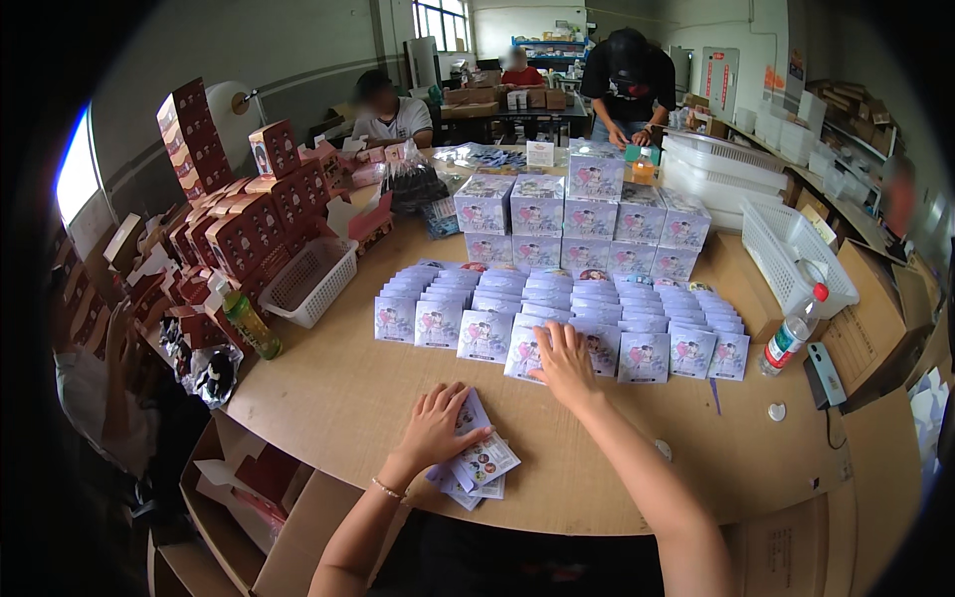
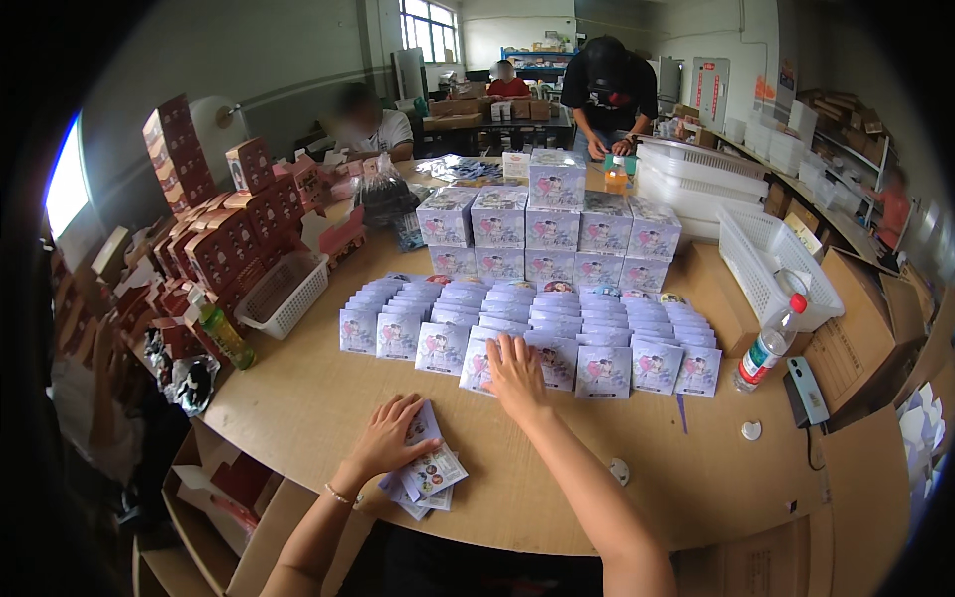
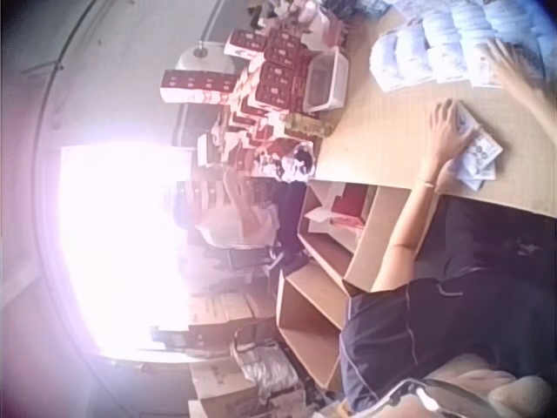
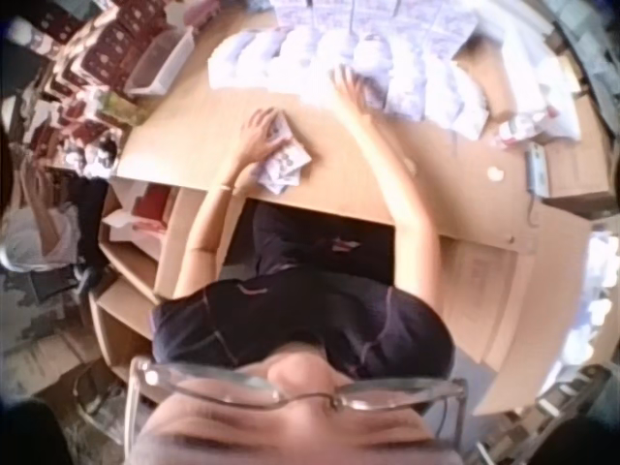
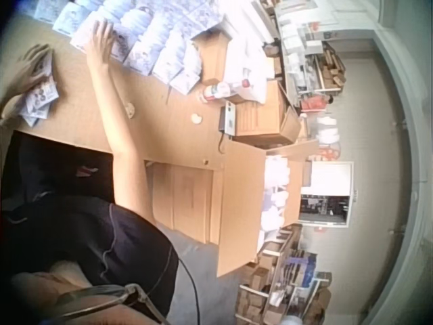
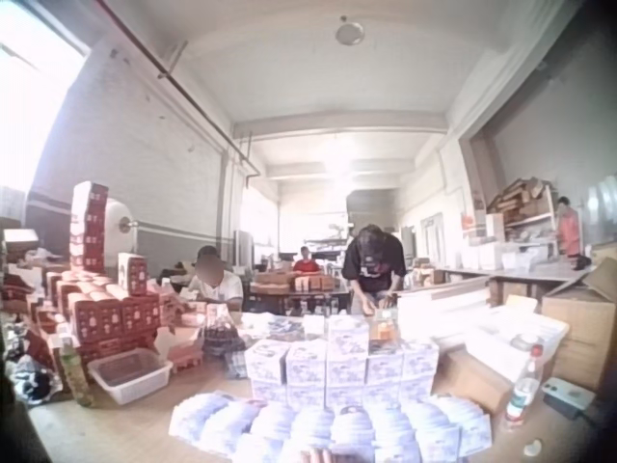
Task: The person repeatedly picks up small white circular items and inserts them into purple printed pouches, then folds and seals the pouches. The sealed pouches are stacked in neat rows on the table. The person handles the items one at a time throughout the clip.
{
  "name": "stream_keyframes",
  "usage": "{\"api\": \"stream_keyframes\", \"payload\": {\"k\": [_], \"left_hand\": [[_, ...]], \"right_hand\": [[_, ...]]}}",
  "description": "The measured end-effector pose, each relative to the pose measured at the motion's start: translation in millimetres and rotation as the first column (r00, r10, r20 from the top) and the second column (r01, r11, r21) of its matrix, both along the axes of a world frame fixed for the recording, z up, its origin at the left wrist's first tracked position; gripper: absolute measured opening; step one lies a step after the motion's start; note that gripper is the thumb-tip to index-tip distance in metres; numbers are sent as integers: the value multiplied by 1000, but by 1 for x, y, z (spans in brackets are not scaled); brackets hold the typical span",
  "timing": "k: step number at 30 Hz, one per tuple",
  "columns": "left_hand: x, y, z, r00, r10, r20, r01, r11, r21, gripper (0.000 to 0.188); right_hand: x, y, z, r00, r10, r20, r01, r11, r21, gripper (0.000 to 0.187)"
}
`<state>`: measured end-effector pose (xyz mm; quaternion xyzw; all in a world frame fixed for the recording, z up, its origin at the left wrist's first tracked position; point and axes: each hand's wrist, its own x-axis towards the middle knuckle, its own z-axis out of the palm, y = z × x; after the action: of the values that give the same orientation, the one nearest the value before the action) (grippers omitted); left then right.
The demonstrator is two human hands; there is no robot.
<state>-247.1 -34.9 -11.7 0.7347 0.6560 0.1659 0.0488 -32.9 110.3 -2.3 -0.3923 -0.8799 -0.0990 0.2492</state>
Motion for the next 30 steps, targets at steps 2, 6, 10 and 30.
{"api": "stream_keyframes", "payload": {"k": [2, 6, 10, 30], "left_hand": [[2, 2, 3, 1000, -4, 2, 4, 1000, -6, 83], [3, 1, 5, 1000, -2, -13, 2, 1000, 10, 82], [4, 5, 6, 1000, -26, -6, 27, 1000, 11, 82], [44, 104, -14, 919, -180, -350, 289, 912, 291, 86]], "right_hand": [[1, 15, -9, 999, -25, -33, 29, 991, 128, 74], [4, 37, -13, 997, 75, 25, -78, 986, 148, 78], [8, 52, -11, 994, 78, 73, -79, 997, 9, 80], [17, 50, -12, 998, 50, 26, -54, 977, 208, 57]]}}
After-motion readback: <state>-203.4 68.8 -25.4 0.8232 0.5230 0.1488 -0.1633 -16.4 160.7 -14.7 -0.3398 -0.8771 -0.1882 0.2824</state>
